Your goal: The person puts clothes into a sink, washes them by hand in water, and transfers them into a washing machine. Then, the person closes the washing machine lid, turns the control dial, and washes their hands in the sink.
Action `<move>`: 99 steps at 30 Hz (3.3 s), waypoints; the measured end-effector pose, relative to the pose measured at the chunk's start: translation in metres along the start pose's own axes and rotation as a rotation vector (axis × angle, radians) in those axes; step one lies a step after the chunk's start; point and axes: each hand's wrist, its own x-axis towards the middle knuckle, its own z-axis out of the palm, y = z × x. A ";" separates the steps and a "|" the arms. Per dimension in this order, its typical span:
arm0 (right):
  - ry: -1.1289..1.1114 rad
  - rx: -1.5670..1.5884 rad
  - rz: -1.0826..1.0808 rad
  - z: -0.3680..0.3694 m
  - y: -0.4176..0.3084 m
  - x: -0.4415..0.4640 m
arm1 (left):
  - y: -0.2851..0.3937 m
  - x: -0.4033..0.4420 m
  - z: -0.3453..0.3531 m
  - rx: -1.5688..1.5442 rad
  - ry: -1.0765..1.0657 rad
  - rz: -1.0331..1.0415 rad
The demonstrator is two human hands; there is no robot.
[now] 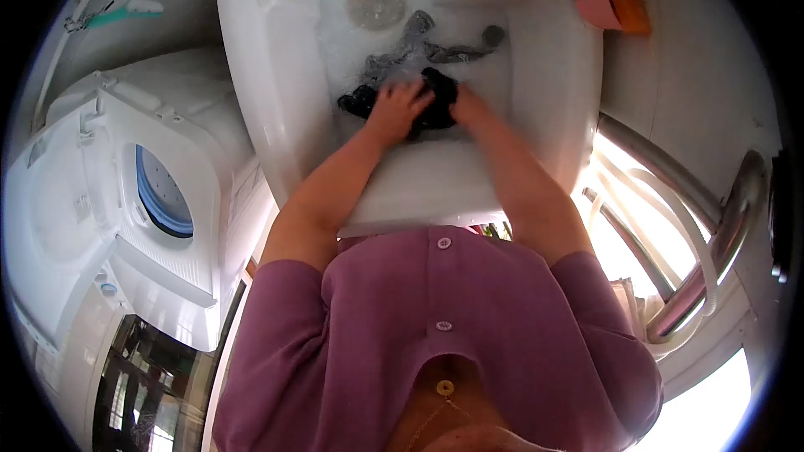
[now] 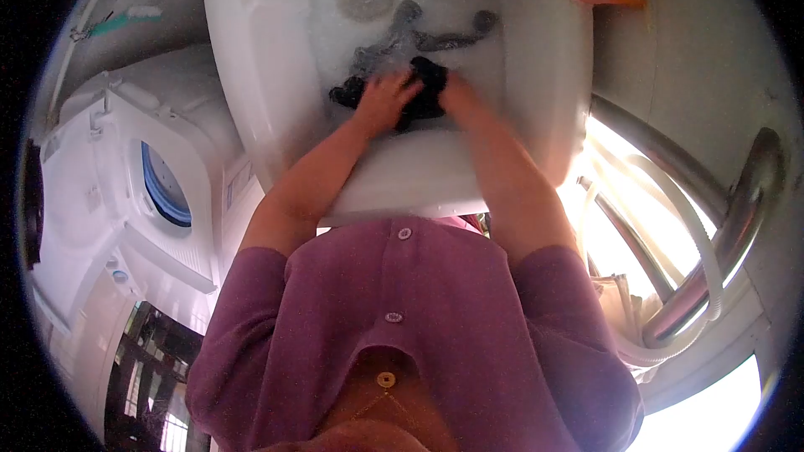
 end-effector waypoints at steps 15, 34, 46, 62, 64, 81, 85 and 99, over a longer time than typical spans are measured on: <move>-0.088 0.686 -0.488 -0.161 -0.163 -0.120 | -0.054 0.019 -0.100 -1.128 -0.273 -0.679; 0.649 -0.003 -0.550 -0.160 -0.127 -0.018 | -0.061 0.002 -0.183 -0.343 0.056 -0.658; -0.231 -0.322 -0.401 -0.072 -0.120 0.007 | -0.039 -0.022 -0.129 -0.420 -0.309 -0.602; 0.504 1.141 -0.737 -0.250 -0.198 -0.176 | -0.060 0.072 -0.190 -1.236 0.260 -0.624; 0.577 1.116 -0.468 -0.224 -0.169 -0.149 | -0.050 0.072 -0.204 -1.204 0.278 -0.600; -0.507 1.875 0.087 -0.080 -0.144 -0.098 | 0.049 -0.013 -0.196 -1.328 0.440 -0.325; -0.474 1.817 0.127 -0.074 -0.186 -0.118 | 0.006 0.009 -0.169 -1.796 0.741 -0.765; -0.440 1.460 0.009 -0.073 -0.229 -0.137 | -0.051 -0.002 -0.154 -1.038 0.214 -0.673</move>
